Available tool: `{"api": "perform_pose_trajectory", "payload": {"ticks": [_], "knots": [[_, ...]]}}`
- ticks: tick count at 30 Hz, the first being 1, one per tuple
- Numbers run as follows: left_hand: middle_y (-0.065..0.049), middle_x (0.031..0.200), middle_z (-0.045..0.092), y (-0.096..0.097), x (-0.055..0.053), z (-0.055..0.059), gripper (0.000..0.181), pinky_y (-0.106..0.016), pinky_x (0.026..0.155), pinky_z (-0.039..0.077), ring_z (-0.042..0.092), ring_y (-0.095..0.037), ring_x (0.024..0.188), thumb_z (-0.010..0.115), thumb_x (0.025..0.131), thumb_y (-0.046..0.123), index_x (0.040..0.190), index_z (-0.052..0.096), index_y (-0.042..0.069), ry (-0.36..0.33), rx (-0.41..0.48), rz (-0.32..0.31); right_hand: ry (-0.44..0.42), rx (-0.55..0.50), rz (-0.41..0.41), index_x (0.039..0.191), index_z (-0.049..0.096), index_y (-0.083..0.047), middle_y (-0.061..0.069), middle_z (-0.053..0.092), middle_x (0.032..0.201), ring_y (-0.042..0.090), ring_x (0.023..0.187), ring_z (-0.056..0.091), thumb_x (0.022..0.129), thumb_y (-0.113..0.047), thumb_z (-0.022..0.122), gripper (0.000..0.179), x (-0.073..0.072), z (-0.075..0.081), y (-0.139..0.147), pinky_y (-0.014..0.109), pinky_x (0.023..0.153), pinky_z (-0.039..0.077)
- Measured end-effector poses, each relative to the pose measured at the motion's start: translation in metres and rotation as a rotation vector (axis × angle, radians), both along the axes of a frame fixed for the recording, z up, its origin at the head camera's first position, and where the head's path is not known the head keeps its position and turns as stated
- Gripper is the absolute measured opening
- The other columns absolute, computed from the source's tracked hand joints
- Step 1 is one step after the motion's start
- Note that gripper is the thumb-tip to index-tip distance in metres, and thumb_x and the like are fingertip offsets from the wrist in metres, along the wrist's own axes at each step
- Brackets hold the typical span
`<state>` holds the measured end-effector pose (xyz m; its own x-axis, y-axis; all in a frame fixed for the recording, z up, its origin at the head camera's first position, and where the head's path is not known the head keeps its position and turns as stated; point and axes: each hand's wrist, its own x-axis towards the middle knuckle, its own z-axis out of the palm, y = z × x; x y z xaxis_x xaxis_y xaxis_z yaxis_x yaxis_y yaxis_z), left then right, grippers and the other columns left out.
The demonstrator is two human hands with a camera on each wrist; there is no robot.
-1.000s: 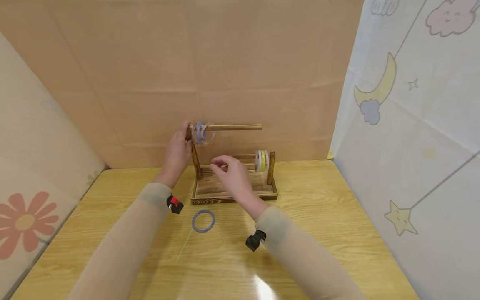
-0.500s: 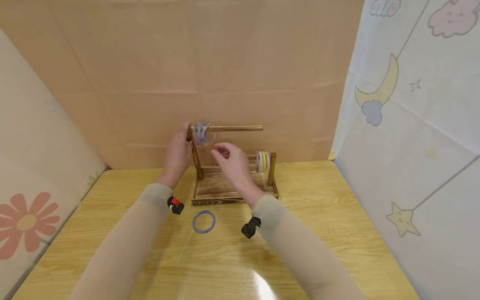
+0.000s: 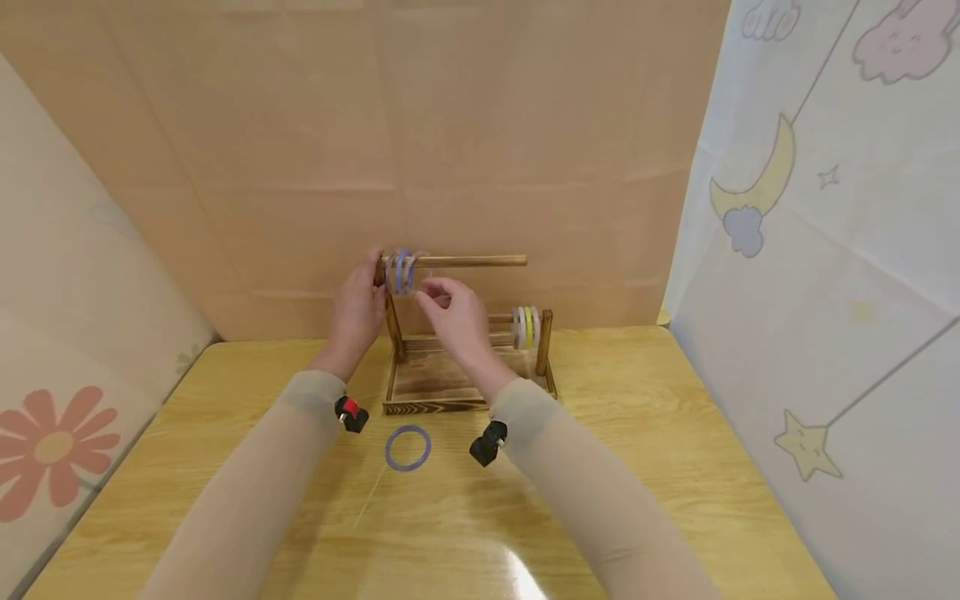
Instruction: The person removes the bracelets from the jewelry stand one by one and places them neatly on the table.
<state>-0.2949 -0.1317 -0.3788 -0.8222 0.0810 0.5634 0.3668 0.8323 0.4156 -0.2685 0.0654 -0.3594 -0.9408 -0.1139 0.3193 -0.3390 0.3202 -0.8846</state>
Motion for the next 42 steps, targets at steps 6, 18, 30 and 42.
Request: {"api": "perform_pose_trajectory", "payload": {"ticks": [6, 18, 30, 42], "knots": [[-0.024, 0.151, 0.059, -0.001, 0.001, -0.001, 0.064, -0.057, 0.103, 0.058, 0.065, -0.045, 0.127, 0.062, 0.111, -0.002, 0.168, 0.036, 0.010, -0.019, 0.000, 0.005, -0.013, -0.015, 0.029, 0.137, 0.077, -0.006, 0.008, 0.078, 0.125, 0.025, 0.109, 0.074, 0.108, -0.024, 0.076, 0.034, -0.004, -0.001, -0.007, 0.042, 0.095, 0.061], [-0.025, 0.149, 0.060, 0.000, 0.000, -0.001, 0.064, -0.059, 0.101, 0.058, 0.066, -0.046, 0.126, 0.063, 0.109, -0.005, 0.166, 0.037, 0.008, 0.023, 0.004, -0.004, -0.029, -0.010, 0.051, 0.142, 0.074, -0.009, 0.006, 0.075, 0.134, 0.025, 0.116, 0.074, 0.109, -0.027, 0.074, 0.037, -0.010, -0.002, -0.015, 0.043, 0.099, 0.061], [-0.025, 0.151, 0.059, 0.001, -0.001, 0.000, 0.065, -0.057, 0.104, 0.057, 0.064, -0.045, 0.128, 0.064, 0.109, -0.004, 0.167, 0.037, 0.009, 0.020, -0.006, -0.003, -0.023, -0.008, 0.076, 0.146, 0.072, -0.008, 0.008, 0.075, 0.138, 0.027, 0.120, 0.074, 0.111, -0.023, 0.071, 0.037, -0.014, -0.002, -0.018, 0.044, 0.101, 0.061], [-0.024, 0.151, 0.059, 0.002, -0.002, 0.000, 0.064, -0.055, 0.105, 0.057, 0.064, -0.043, 0.131, 0.063, 0.109, -0.004, 0.167, 0.037, 0.008, 0.033, -0.015, -0.005, -0.019, -0.015, 0.081, 0.140, 0.075, -0.010, 0.007, 0.076, 0.130, 0.025, 0.112, 0.076, 0.112, -0.022, 0.070, 0.031, -0.015, -0.005, -0.017, 0.045, 0.093, 0.062]]}}
